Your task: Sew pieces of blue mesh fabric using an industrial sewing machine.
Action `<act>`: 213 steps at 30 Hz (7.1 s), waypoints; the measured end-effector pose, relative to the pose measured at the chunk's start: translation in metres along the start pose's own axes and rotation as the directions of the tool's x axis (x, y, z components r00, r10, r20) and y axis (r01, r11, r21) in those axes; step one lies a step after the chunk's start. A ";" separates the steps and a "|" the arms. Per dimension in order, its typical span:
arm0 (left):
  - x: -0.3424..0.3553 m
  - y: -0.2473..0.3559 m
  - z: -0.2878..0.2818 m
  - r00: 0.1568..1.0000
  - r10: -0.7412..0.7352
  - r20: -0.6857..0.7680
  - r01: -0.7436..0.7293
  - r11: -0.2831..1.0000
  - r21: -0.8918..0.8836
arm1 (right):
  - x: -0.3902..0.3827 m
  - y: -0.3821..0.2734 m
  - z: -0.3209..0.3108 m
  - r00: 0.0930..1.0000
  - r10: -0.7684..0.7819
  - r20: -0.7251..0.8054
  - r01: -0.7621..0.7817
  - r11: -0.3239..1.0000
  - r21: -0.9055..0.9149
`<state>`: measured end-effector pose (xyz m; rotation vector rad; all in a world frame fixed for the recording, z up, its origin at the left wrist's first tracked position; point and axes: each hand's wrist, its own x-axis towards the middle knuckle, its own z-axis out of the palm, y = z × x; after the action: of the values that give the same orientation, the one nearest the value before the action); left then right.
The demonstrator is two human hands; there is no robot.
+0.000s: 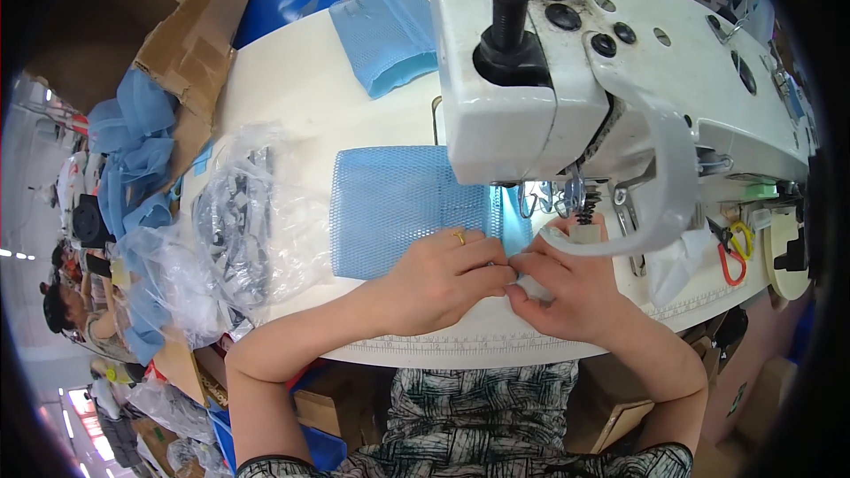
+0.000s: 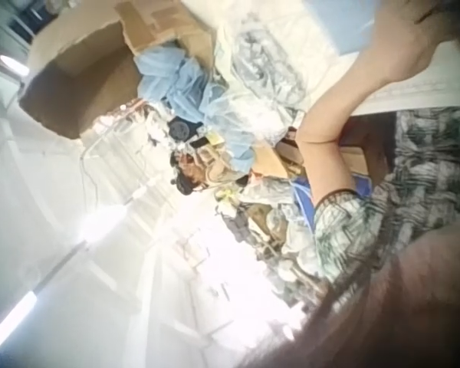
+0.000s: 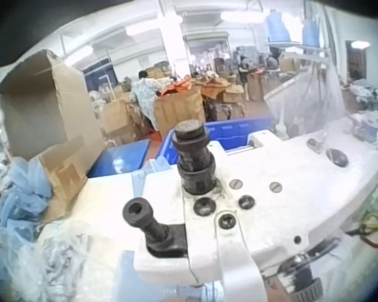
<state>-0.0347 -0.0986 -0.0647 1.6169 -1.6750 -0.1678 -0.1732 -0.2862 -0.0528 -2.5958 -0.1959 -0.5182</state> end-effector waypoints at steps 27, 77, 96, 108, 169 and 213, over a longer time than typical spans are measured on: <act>0.037 0.015 -0.032 0.698 -0.694 0.173 0.697 0.605 -0.384 | 0.003 -0.001 0.021 0.857 -0.435 -0.275 0.359 0.888 -0.287; 0.040 0.021 -0.066 0.841 -0.425 0.335 0.371 0.903 0.214 | 0.029 0.003 0.025 0.995 -0.051 -0.088 0.062 0.990 0.130; 0.017 0.035 -0.050 0.922 -0.264 0.282 0.134 0.903 0.408 | 0.004 -0.005 0.016 1.000 0.008 -0.003 -0.008 1.000 -0.014; 0.020 0.005 -0.025 0.980 -0.088 0.179 0.046 0.973 0.226 | -0.010 0.000 0.006 0.999 0.036 -0.020 -0.033 0.994 0.107; 0.021 -0.016 -0.022 0.975 -0.223 -0.021 0.224 0.962 0.154 | -0.013 -0.008 0.015 0.999 -0.005 -0.033 -0.003 0.973 -0.233; 0.020 -0.012 -0.044 0.992 -0.066 0.106 0.061 0.997 0.052 | -0.009 0.010 0.008 0.994 -0.010 -0.110 -0.005 0.991 -0.131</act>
<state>0.0040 -0.1002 -0.0333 1.7256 -1.7212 -0.2514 -0.1768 -0.2912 -0.0673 -2.6845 -0.1322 -0.6954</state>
